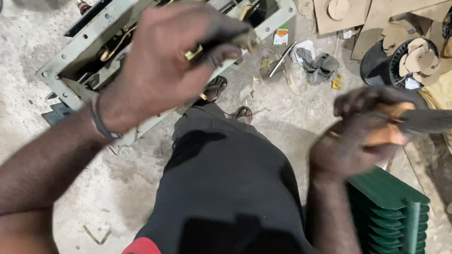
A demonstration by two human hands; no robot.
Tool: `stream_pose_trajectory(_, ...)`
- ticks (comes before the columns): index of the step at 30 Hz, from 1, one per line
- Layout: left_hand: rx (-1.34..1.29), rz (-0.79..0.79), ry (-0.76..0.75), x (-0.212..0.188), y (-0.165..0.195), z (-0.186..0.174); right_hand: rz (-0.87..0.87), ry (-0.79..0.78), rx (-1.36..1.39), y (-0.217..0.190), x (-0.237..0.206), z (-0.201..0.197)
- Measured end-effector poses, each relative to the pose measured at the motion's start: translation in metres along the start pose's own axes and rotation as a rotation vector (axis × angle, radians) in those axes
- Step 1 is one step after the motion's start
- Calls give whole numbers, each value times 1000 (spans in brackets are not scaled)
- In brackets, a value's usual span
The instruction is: The person stands at a workbench in a workshop and uses pliers to hold small brass and metal fittings while shaping them with a file. They work on parts next to a green transformer-style unit, occasionally reaching into its frame, and continue filing and fitting the components.
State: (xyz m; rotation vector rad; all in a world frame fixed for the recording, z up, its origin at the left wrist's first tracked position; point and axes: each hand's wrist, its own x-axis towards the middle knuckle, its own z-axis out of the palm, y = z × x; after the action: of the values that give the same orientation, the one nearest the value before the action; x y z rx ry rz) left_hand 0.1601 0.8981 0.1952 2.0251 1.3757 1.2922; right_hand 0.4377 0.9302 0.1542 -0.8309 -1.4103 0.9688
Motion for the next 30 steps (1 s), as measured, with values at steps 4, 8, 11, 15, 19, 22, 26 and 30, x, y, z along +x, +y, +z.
stream_pose_trajectory(4,-61,-64,50,-2,57,42,-58,-392,-678,-11,-6,-25)
stream_pose_trajectory(8,66,-85,175,-11,93,72,27,-115,-256,-16,-7,-46)
stream_pose_trajectory(11,117,-80,201,-18,117,92,4,-387,-431,-26,-15,-66)
stream_pose_trajectory(15,327,-91,260,-29,141,109,131,-466,-392,-34,-20,-86)
stream_pose_trajectory(19,581,-79,297,-45,155,121,172,-686,-301,-41,-29,-88)
stream_pose_trajectory(22,695,-86,300,-57,164,130,113,-769,-263,-51,-41,-87)
stream_pose_trajectory(26,788,-149,300,-70,172,138,9,-808,-360,-56,-49,-89)
stream_pose_trajectory(30,814,-153,342,-79,174,139,12,-855,-355,-59,-55,-90)
